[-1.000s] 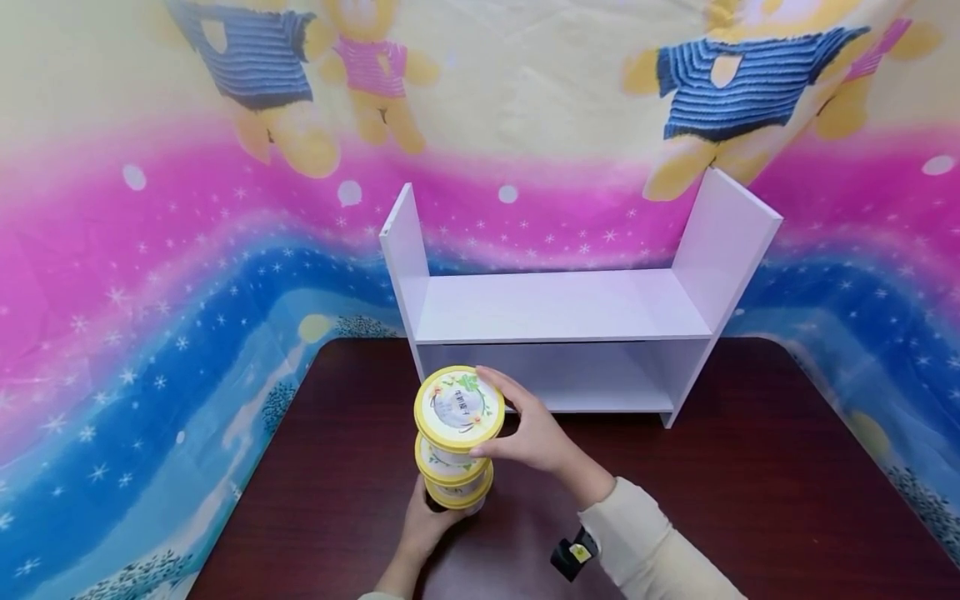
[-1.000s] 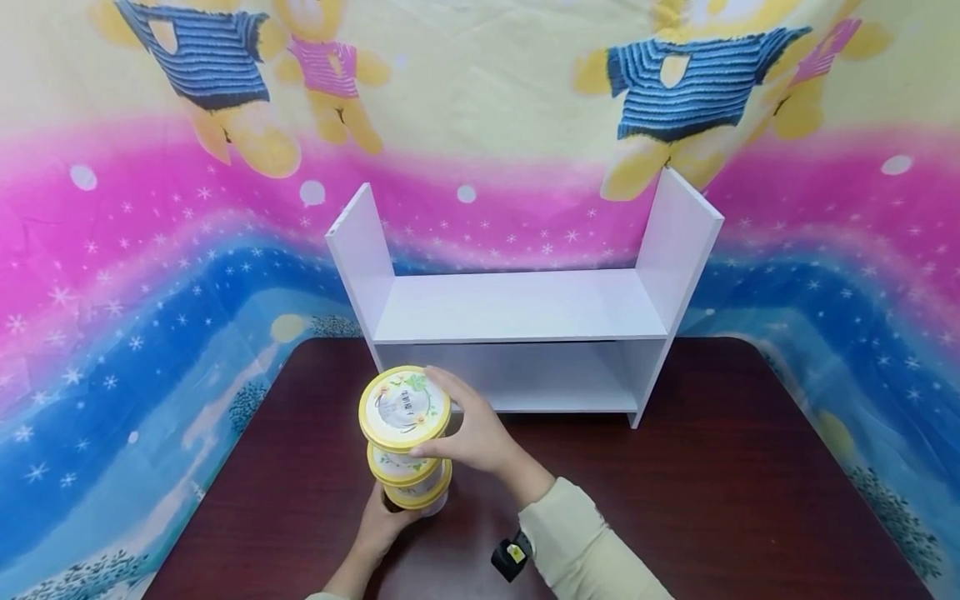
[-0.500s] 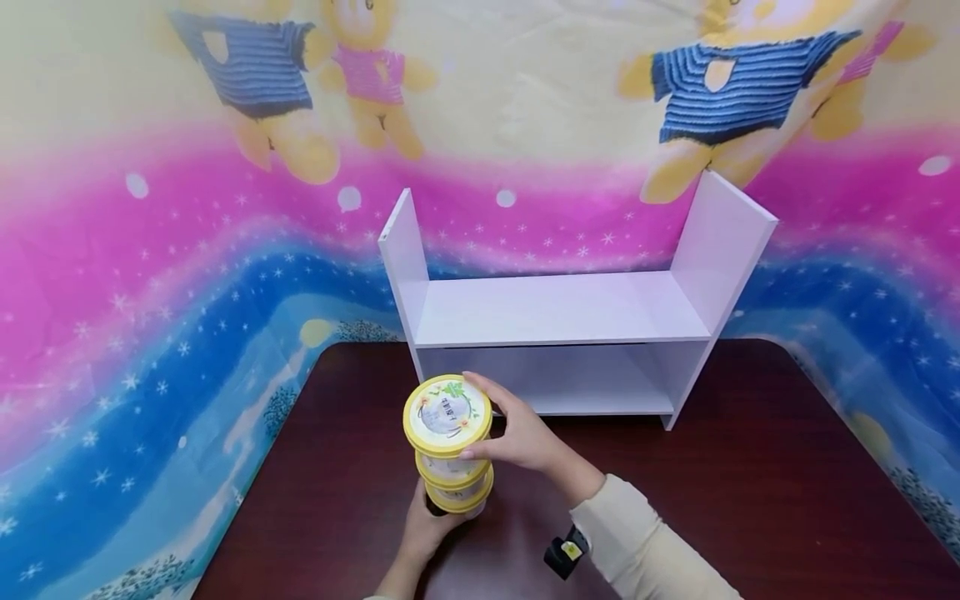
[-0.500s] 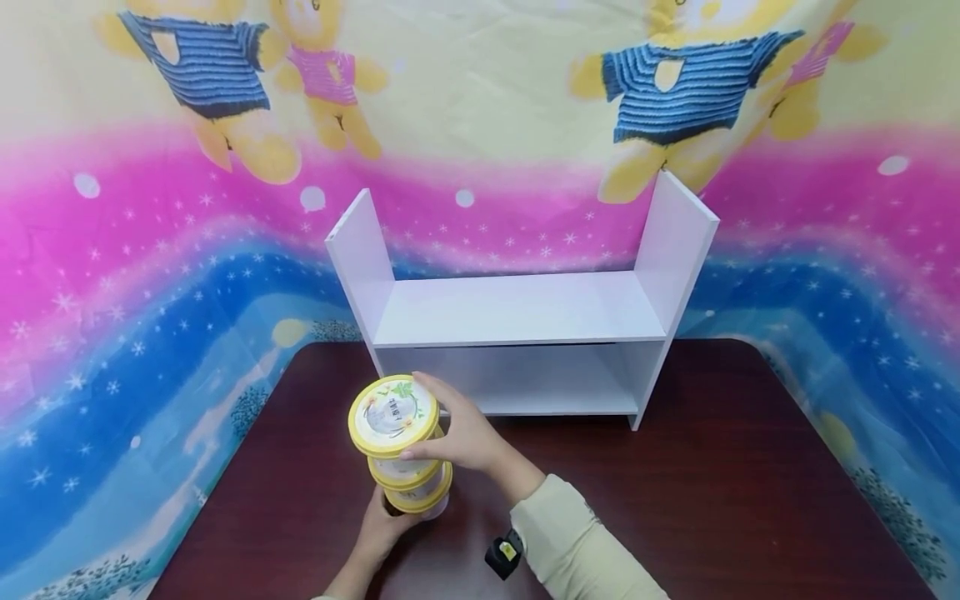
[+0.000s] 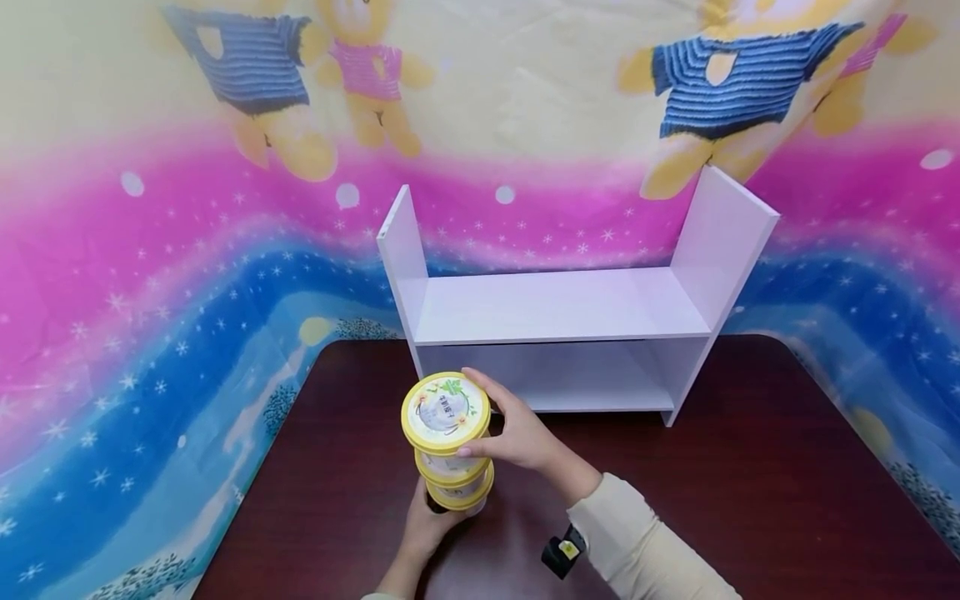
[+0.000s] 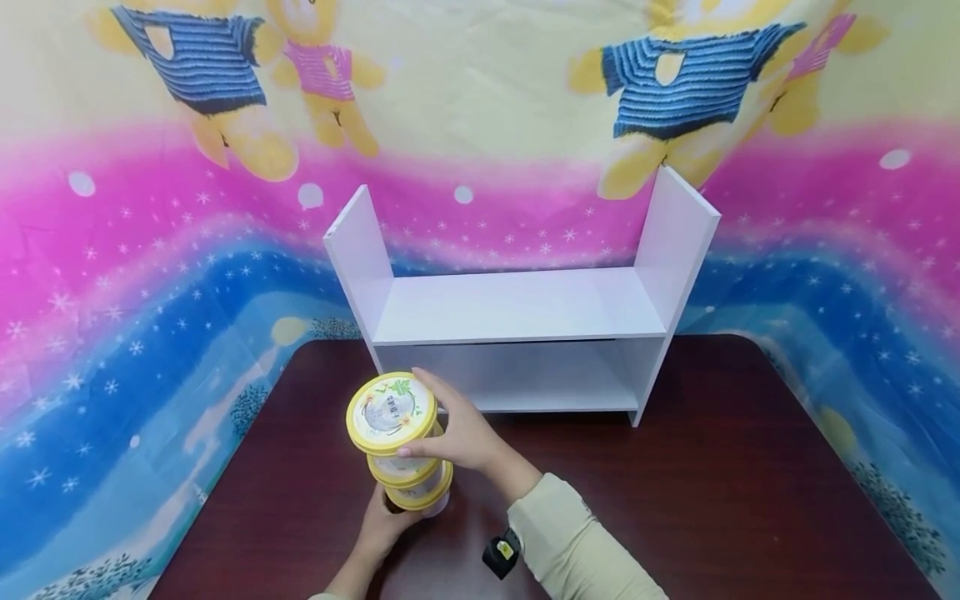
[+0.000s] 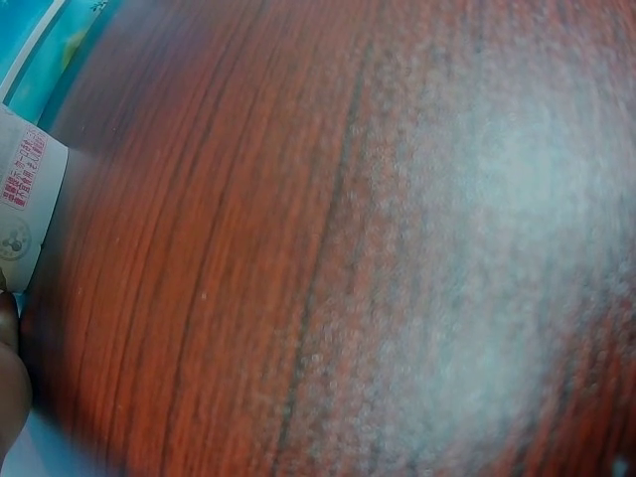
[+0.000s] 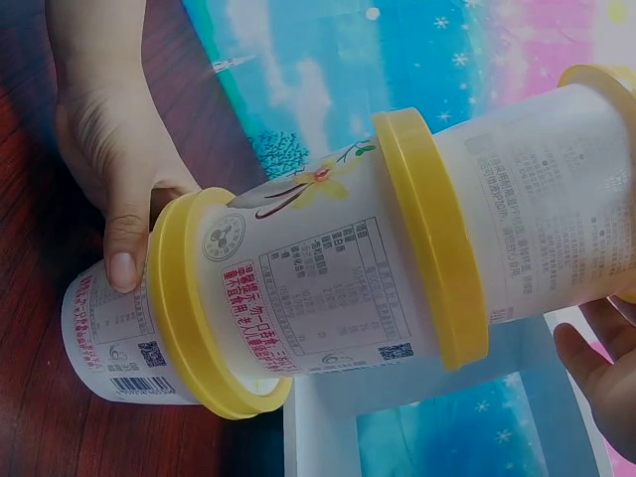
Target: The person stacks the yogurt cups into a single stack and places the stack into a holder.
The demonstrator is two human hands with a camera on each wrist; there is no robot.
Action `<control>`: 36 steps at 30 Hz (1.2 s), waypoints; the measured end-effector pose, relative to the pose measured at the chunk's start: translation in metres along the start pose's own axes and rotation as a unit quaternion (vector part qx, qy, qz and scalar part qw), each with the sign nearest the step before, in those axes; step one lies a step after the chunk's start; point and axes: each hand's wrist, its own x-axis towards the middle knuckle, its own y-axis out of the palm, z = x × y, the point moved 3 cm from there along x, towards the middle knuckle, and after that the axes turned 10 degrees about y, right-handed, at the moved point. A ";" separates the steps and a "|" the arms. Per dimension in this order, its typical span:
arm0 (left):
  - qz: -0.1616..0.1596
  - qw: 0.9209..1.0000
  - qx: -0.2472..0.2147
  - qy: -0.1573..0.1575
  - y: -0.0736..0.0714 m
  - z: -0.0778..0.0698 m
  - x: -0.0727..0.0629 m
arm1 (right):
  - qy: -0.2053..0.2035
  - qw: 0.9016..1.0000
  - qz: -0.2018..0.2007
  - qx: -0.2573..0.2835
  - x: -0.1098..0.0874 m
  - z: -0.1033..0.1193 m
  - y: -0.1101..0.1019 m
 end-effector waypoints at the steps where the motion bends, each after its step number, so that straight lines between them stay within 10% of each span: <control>1: 0.001 1.000 -0.001 0.002 0.000 0.000 0.000 | 0.000 1.000 0.001 -0.001 -0.001 0.003 0.000; 20: -0.003 1.000 0.003 0.012 0.001 -0.001 0.002 | -0.020 1.000 -0.023 0.008 -0.002 -0.017 -0.012; 36: -0.010 0.999 0.039 0.008 -0.002 -0.003 -0.001 | -0.012 0.991 -0.130 -0.010 -0.039 -0.030 -0.060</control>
